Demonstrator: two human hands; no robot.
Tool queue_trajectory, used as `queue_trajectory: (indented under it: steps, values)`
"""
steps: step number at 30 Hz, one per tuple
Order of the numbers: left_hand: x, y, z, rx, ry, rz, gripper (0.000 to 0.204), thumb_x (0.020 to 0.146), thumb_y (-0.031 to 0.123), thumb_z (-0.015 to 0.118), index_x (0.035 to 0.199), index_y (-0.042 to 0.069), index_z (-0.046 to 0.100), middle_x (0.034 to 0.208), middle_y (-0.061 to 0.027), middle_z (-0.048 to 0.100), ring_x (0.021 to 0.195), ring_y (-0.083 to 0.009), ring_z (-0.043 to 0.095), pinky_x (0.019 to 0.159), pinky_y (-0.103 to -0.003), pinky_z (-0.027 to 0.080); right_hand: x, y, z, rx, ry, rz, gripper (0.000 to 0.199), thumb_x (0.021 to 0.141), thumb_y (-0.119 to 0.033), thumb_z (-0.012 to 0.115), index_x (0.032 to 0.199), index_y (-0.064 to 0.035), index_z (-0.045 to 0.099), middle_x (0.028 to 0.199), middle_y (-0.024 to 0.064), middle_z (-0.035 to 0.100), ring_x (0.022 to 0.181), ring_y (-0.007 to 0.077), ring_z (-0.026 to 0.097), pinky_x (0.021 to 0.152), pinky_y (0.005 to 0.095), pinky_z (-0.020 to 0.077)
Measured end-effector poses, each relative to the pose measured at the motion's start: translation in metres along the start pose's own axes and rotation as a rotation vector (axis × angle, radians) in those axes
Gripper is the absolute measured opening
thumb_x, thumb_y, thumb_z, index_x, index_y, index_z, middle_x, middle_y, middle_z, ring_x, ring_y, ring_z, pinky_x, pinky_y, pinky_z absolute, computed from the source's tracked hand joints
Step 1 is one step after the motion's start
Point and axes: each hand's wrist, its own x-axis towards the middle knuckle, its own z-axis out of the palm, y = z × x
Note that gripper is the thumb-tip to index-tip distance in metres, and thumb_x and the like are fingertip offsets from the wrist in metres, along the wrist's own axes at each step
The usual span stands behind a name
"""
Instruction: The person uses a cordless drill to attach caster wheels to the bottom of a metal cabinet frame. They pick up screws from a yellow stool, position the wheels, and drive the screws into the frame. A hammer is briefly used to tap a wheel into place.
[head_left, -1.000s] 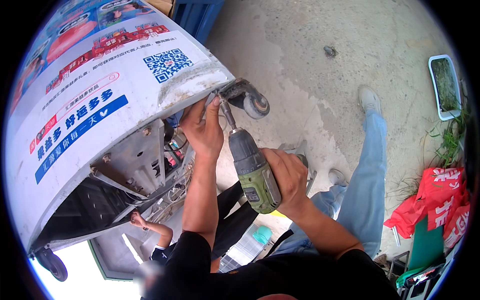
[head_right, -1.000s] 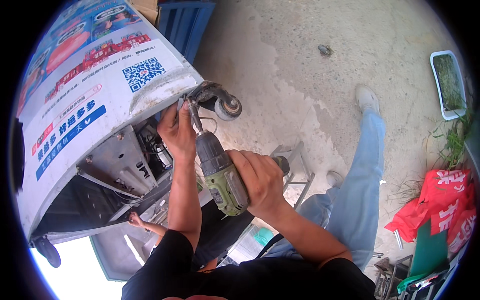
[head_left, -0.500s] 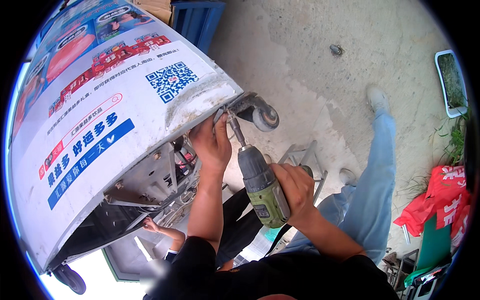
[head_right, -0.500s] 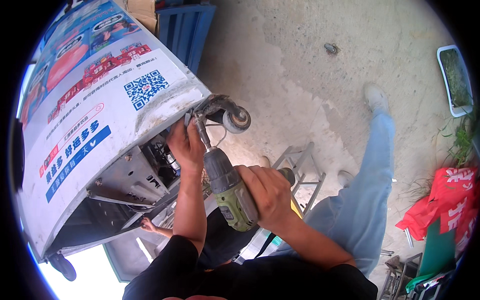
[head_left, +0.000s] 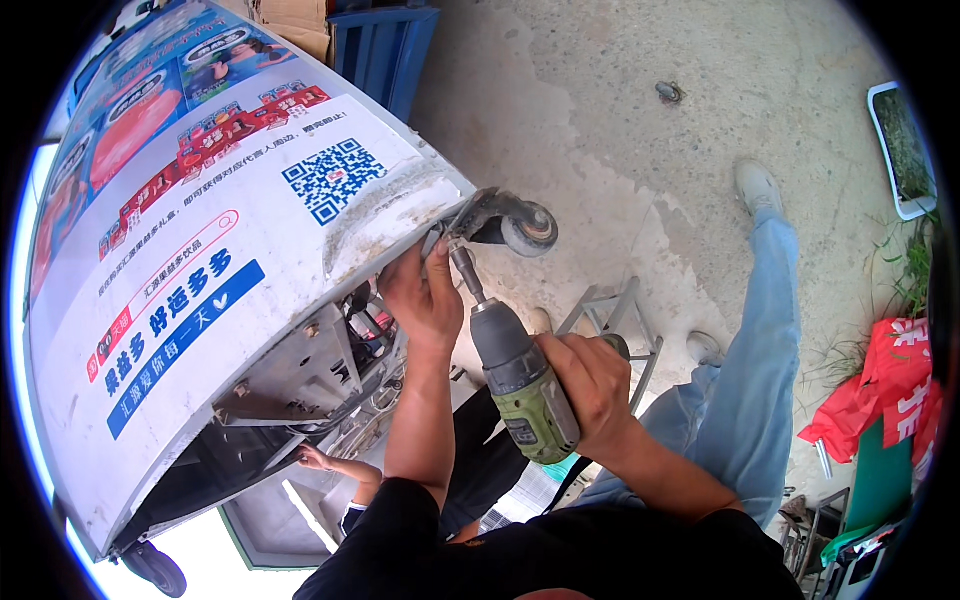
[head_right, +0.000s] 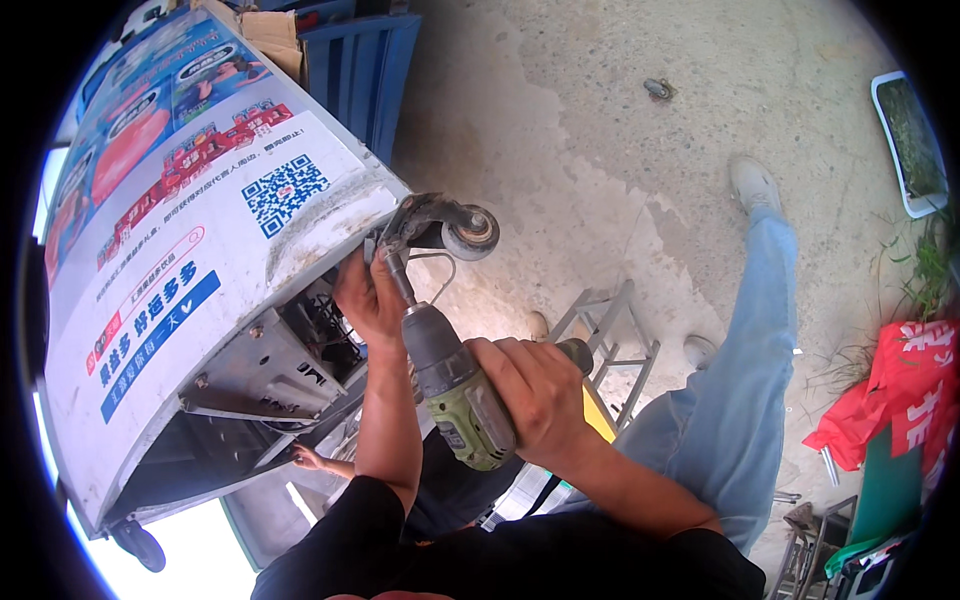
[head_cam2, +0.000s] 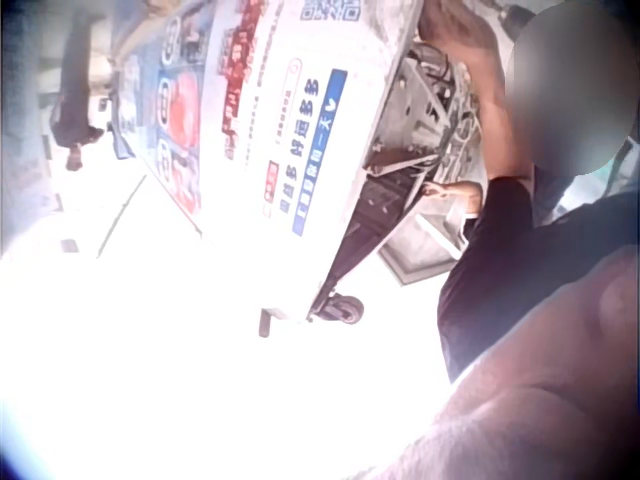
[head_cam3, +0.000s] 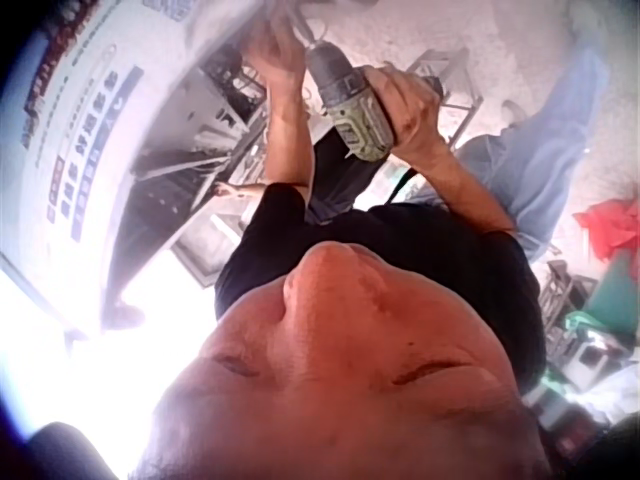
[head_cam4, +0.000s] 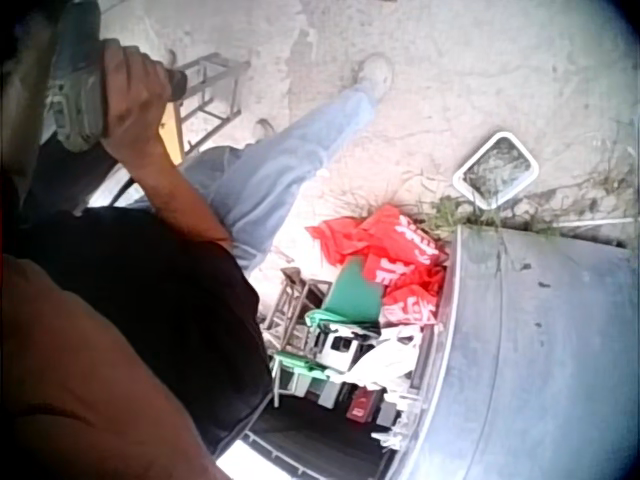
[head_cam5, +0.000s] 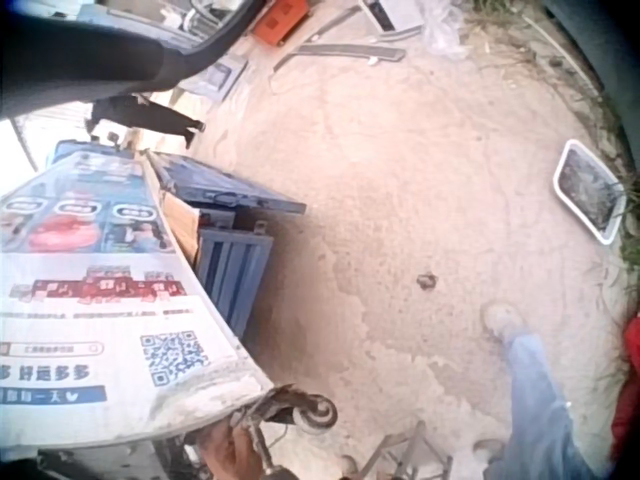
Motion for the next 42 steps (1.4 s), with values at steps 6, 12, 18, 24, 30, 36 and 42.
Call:
queue_trajectory:
  steps: [6,12,18,24,30,36,42]
  values:
    - [0.0,-0.01,0.0,0.078,0.01,0.127,0.026,0.104,0.011,0.063,0.121,-0.008,0.071,0.105,-0.0214,0.076,0.095,-0.0314,0.073,0.09,-0.038,0.054,-0.002,0.002,0.007,0.004,0.051,-0.024,0.045,0.081,-0.015,0.072,0.122,0.002,0.065,0.1,0.0154,0.071,0.084,0.034,0.071,0.073,0.0423,0.0531]
    - [0.001,-0.01,0.002,0.017,0.003,0.028,0.027,0.098,0.013,0.071,0.117,-0.005,0.075,0.112,-0.0241,0.076,0.108,-0.04,0.072,0.101,-0.043,0.051,-0.004,0.007,0.009,-0.01,0.079,-0.056,0.046,0.081,-0.015,0.073,0.123,0.0026,0.065,0.101,0.0159,0.072,0.084,0.0343,0.071,0.073,0.0424,0.0533]
    - [0.003,-0.005,0.005,-0.007,0.038,0.047,0.026,0.097,0.012,0.074,0.117,-0.004,0.076,0.111,-0.0243,0.076,0.107,-0.039,0.073,0.1,-0.041,0.052,-0.004,0.009,0.005,0.004,0.089,-0.082,0.047,0.08,-0.015,0.074,0.122,0.0028,0.065,0.101,0.0159,0.072,0.084,0.0345,0.071,0.073,0.0428,0.0532]
    - [0.004,-0.006,0.006,0.051,0.079,0.103,0.019,0.102,0.011,0.065,0.109,-0.005,0.073,0.096,-0.0193,0.075,0.086,-0.031,0.07,0.084,-0.037,0.054,-0.001,0.012,-0.002,0.015,0.049,-0.083,0.048,0.079,-0.015,0.075,0.123,0.0032,0.065,0.101,0.0163,0.072,0.084,0.0349,0.071,0.073,0.0433,0.0536]
    - [0.004,-0.006,0.007,0.039,0.075,0.103,0.019,0.103,0.011,0.064,0.109,-0.005,0.072,0.095,-0.0195,0.074,0.084,-0.0322,0.069,0.084,-0.037,0.054,-0.001,0.017,-0.002,0.026,0.051,-0.102,0.049,0.079,-0.015,0.076,0.123,0.0035,0.065,0.1,0.017,0.072,0.084,0.0355,0.071,0.074,0.0431,0.0546]
    - [0.004,-0.007,0.007,0.052,0.078,0.119,0.02,0.103,0.01,0.063,0.111,-0.006,0.072,0.099,-0.0203,0.075,0.088,-0.0325,0.071,0.086,-0.037,0.054,0.0,0.02,0.0,0.039,0.063,-0.114,0.049,0.079,-0.017,0.077,0.122,0.0034,0.066,0.1,0.0173,0.072,0.083,0.0357,0.071,0.072,0.043,0.0547]
    - [0.003,-0.008,0.009,0.05,0.098,0.13,0.021,0.103,0.01,0.063,0.112,-0.006,0.073,0.101,-0.0206,0.076,0.09,-0.0329,0.072,0.087,-0.038,0.054,-0.002,0.024,0.001,0.018,0.06,-0.121,0.049,0.078,-0.017,0.077,0.122,0.0021,0.066,0.1,0.0165,0.073,0.083,0.035,0.072,0.072,0.0424,0.0545]
